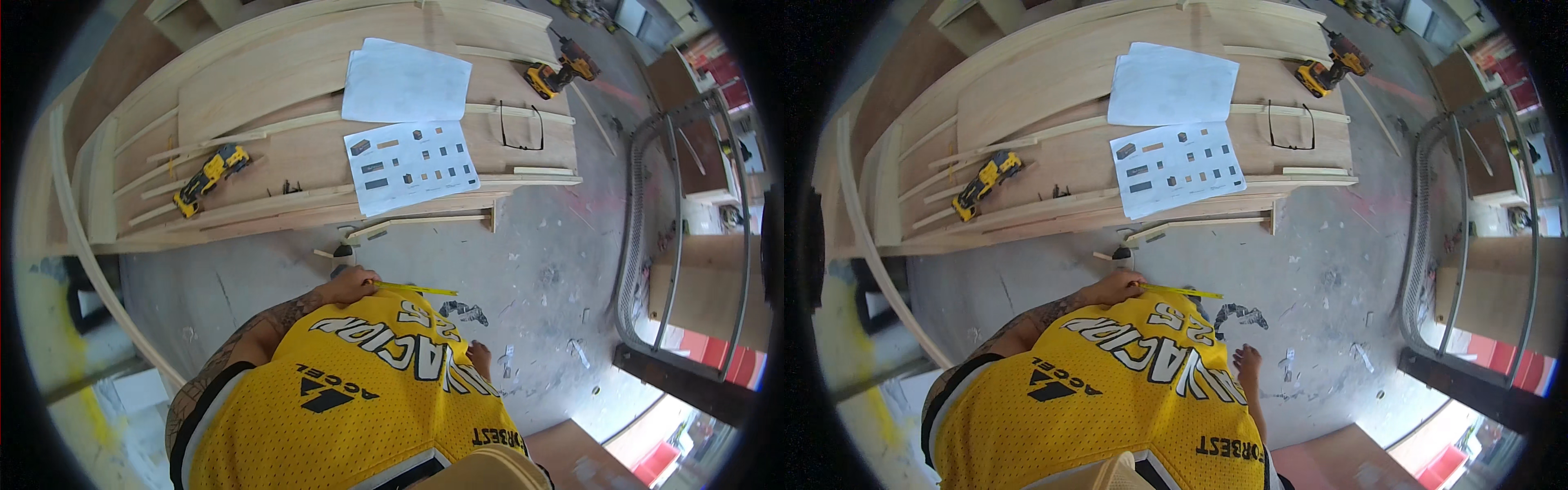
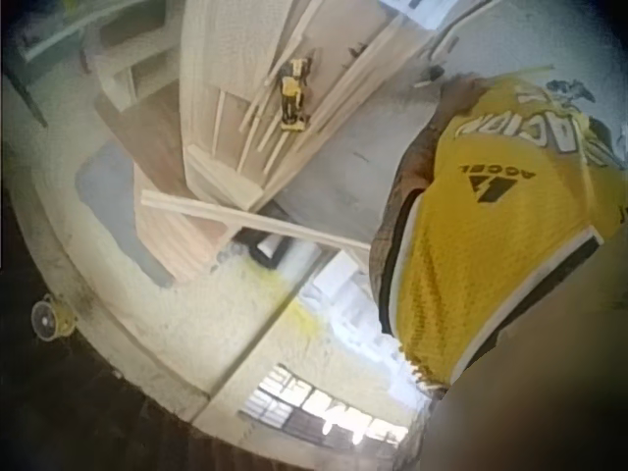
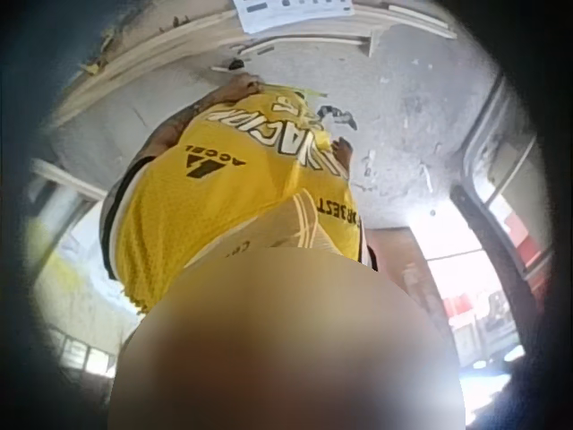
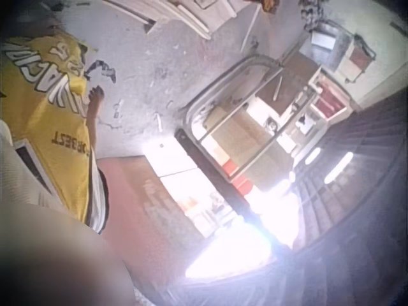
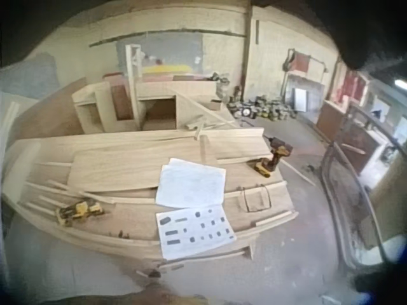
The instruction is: Measuring and marking wooden strips for furniture manufacturing.
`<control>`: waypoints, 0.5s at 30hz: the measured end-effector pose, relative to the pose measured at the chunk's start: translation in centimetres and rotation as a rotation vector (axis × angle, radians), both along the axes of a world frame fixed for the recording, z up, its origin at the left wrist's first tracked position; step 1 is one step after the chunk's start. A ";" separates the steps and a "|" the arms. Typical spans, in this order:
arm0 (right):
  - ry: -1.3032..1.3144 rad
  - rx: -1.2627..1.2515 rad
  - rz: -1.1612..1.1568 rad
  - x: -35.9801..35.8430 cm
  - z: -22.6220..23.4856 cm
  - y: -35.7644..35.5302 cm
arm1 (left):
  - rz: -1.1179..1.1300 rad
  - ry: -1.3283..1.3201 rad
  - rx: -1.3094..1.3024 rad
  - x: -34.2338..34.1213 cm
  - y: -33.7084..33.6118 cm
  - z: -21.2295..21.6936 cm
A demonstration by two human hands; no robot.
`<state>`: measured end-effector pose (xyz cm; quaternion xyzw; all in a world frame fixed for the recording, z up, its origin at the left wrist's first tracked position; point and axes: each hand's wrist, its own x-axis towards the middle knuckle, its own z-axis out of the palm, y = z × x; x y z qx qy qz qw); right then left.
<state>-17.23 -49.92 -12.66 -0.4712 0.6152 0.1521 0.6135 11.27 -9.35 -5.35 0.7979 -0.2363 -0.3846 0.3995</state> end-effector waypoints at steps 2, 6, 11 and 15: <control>-0.019 -0.003 -0.015 0.0 -0.4 -3.3 | 0.011 0.001 -0.002 -0.8 -2.5 1.0; -0.034 -0.031 -0.145 1.0 -0.8 -8.6 | -0.010 -0.170 0.007 -1.6 -4.7 3.5; -0.025 -0.059 -0.106 2.6 -1.5 -10.4 | 0.070 -0.086 -0.039 -1.2 -3.9 6.9; -0.045 -0.001 -0.111 4.0 -2.2 -8.1 | 0.123 -0.113 0.013 -0.5 -1.6 10.1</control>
